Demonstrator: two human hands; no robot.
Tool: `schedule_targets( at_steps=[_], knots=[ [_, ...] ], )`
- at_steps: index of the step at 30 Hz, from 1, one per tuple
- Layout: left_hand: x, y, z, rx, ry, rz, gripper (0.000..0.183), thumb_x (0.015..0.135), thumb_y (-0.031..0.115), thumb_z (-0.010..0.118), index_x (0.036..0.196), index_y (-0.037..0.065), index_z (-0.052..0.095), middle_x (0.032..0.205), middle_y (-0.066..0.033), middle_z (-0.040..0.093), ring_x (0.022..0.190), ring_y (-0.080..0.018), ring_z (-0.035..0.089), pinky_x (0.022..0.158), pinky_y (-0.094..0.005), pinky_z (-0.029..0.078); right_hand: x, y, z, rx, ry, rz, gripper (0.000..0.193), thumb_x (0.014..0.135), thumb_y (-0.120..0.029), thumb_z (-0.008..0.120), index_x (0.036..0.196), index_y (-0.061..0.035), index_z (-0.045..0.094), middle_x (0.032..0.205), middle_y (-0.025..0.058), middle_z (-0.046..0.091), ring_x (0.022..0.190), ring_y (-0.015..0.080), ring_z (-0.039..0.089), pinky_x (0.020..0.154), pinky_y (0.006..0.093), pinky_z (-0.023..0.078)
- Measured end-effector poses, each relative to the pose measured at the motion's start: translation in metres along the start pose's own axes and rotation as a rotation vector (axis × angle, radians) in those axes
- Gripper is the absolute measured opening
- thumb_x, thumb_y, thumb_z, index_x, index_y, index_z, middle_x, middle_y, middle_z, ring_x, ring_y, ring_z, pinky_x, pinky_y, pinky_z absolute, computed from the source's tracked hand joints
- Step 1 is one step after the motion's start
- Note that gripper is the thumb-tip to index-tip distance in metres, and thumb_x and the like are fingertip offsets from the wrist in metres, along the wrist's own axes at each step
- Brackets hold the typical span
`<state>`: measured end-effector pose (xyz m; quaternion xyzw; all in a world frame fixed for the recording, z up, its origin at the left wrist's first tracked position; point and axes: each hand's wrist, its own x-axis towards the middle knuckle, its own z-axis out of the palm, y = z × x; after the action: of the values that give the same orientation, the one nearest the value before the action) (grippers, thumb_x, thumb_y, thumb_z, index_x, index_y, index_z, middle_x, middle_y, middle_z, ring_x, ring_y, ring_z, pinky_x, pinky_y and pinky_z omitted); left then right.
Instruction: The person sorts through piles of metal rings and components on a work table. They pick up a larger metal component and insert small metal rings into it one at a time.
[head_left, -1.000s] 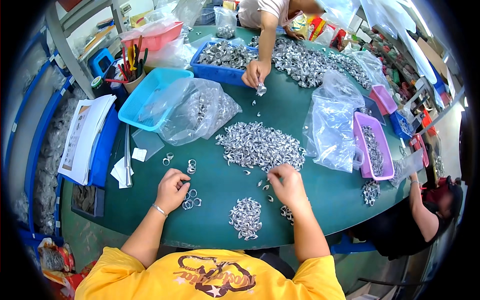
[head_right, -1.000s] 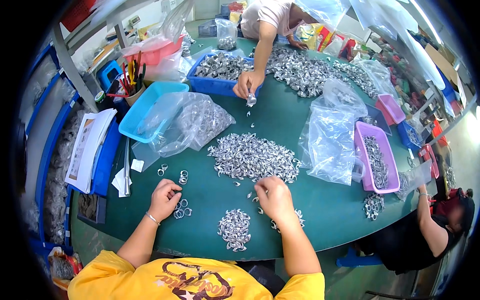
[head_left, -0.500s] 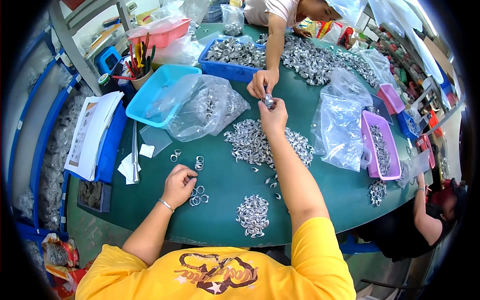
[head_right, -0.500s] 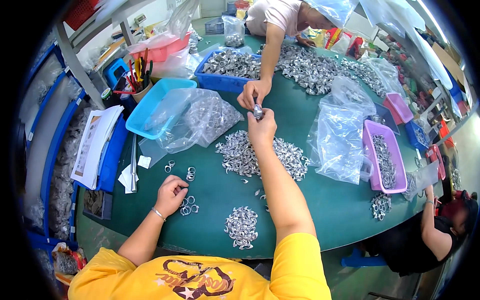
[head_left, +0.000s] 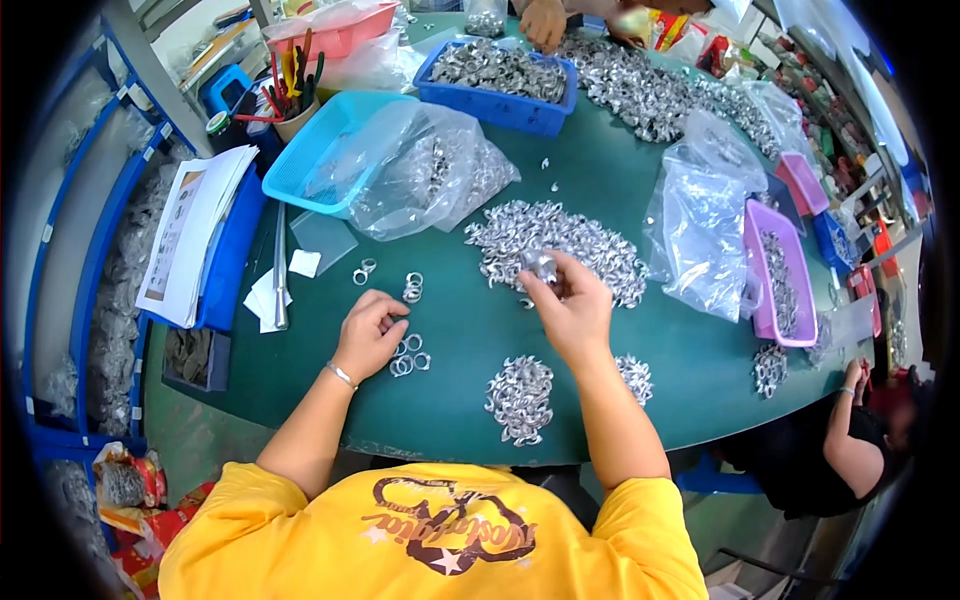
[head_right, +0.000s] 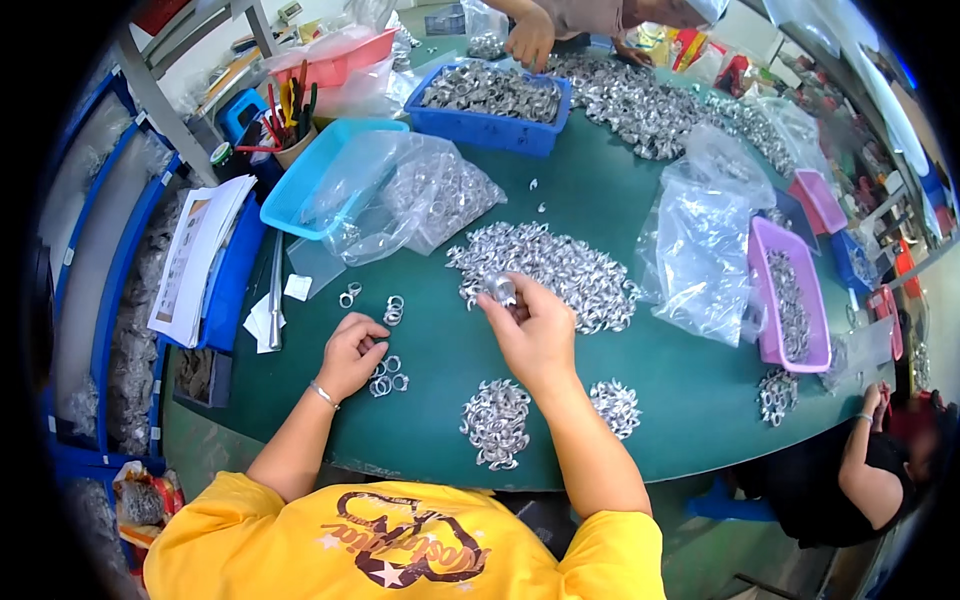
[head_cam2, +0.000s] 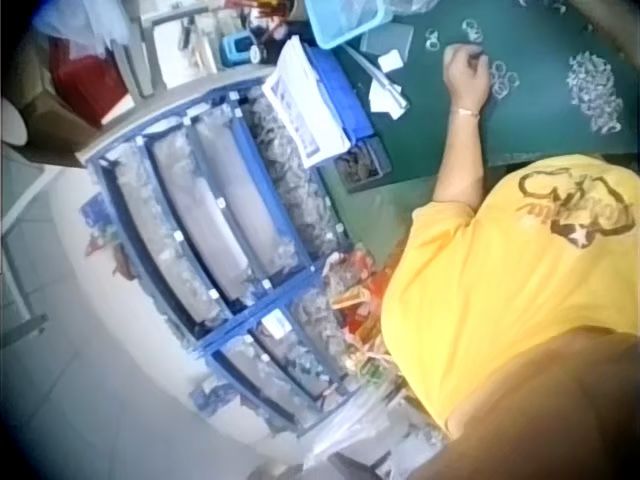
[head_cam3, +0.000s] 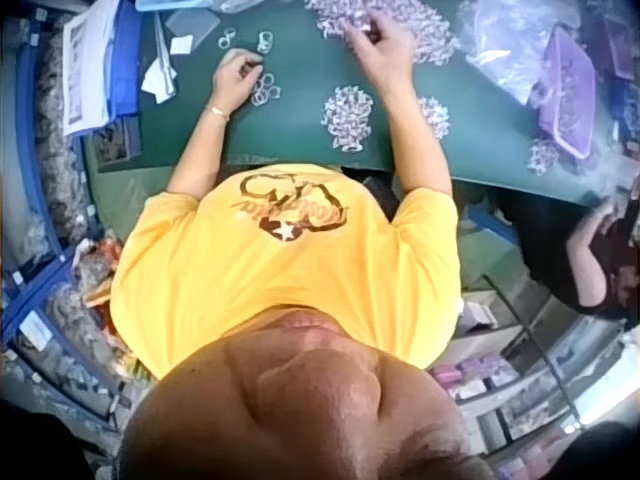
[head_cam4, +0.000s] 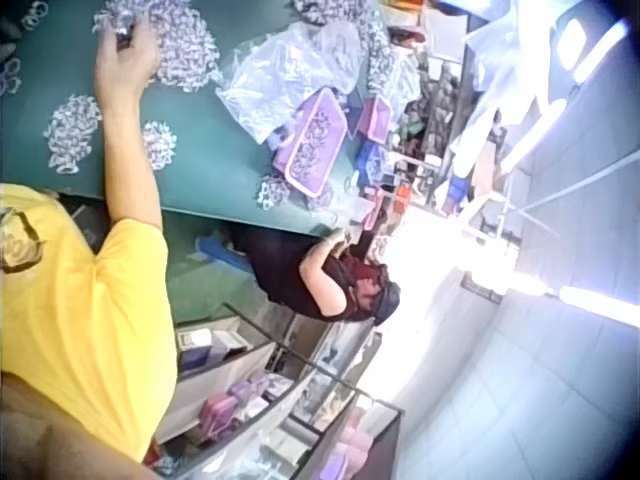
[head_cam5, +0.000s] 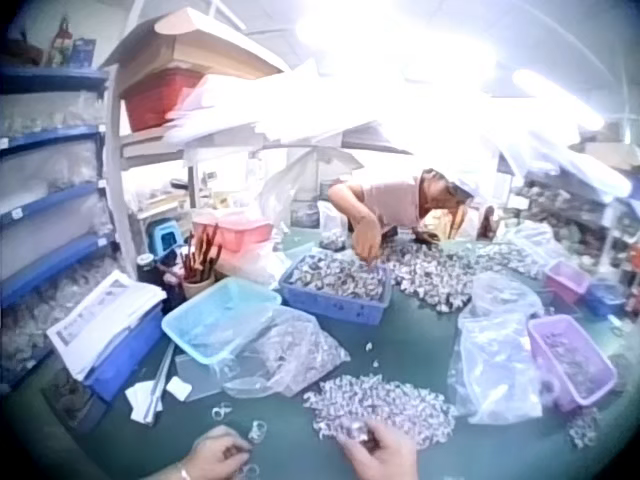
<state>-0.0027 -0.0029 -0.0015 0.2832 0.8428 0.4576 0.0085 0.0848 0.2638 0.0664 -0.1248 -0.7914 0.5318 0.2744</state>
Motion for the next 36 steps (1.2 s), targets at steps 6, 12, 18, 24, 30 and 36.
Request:
schedule_targets(
  at_steps=[6, 12, 18, 24, 30, 36],
  knots=[
    [0.001, -0.003, -0.004, -0.062, -0.058, -0.081, 0.01, 0.083, -0.001, 0.07, 0.093, 0.001, 0.067, 0.095, -0.0012, 0.056, 0.07, -0.0063, 0.054, 0.062, -0.0201, 0.045, -0.039, -0.018, -0.005, -0.03, 0.017, -0.15, 0.029, 0.08, -0.01, 0.08, 0.104, 0.002, 0.069, 0.08, 0.0067, 0.067, 0.058, 0.007, 0.058, 0.054, 0.0216, 0.049],
    [-0.008, 0.025, -0.002, -0.501, 0.096, -0.171, 0.01, 0.094, 0.004, 0.064, 0.104, 0.001, 0.066, 0.089, -0.003, 0.065, 0.074, -0.0074, 0.058, 0.067, -0.0218, 0.049, -0.049, -0.034, -0.007, -0.049, -0.027, -0.185, 0.025, 0.079, -0.008, 0.08, 0.1, 0.0013, 0.069, 0.079, 0.0072, 0.066, 0.055, 0.0072, 0.057, 0.051, 0.0215, 0.048],
    [-0.008, 0.099, 0.006, -0.971, -0.289, -0.283, 0.023, 0.094, 0.01, 0.065, 0.115, -0.002, 0.064, 0.094, -0.0074, 0.068, 0.074, -0.0108, 0.063, 0.067, -0.024, 0.053, -0.065, -0.033, 0.004, -0.303, -0.153, -0.604, 0.035, 0.072, -0.006, 0.076, 0.106, -0.0085, 0.07, 0.075, 0.0033, 0.057, 0.067, 0.0228, 0.058, 0.059, 0.0369, 0.041],
    [-0.021, 0.095, 0.006, -1.009, -0.186, -0.118, 0.019, 0.089, -0.001, 0.069, 0.107, -0.004, 0.064, 0.101, -0.0096, 0.067, 0.091, -0.0154, 0.067, 0.08, -0.0264, 0.057, -0.079, -0.035, 0.009, 0.014, -0.289, -0.289, 0.047, 0.078, 0.009, 0.064, 0.123, -0.0006, 0.057, 0.088, 0.0126, 0.061, 0.078, 0.0256, 0.064, 0.069, 0.0356, 0.053],
    [-0.032, 0.094, 0.006, -0.984, -0.093, 0.041, 0.017, 0.087, -0.005, 0.07, 0.102, -0.003, 0.064, 0.107, -0.0141, 0.065, 0.097, -0.0182, 0.066, 0.083, -0.0278, 0.058, -0.082, -0.038, 0.005, 0.162, -0.368, -0.21, 0.034, 0.08, 0.0, 0.074, 0.112, 0.0009, 0.063, 0.092, 0.0125, 0.067, 0.08, 0.0201, 0.066, 0.071, 0.029, 0.054],
    [-0.037, 0.091, 0.005, -0.993, -0.08, 0.024, 0.014, 0.09, -0.002, 0.068, 0.103, -0.004, 0.066, 0.105, -0.0144, 0.067, 0.096, -0.0182, 0.066, 0.082, -0.028, 0.057, -0.082, -0.04, 0.008, 0.097, -0.358, -0.236, 0.029, 0.079, -0.006, 0.08, 0.104, -0.0008, 0.066, 0.084, 0.011, 0.068, 0.071, 0.0192, 0.066, 0.066, 0.0283, 0.054]
  ],
)
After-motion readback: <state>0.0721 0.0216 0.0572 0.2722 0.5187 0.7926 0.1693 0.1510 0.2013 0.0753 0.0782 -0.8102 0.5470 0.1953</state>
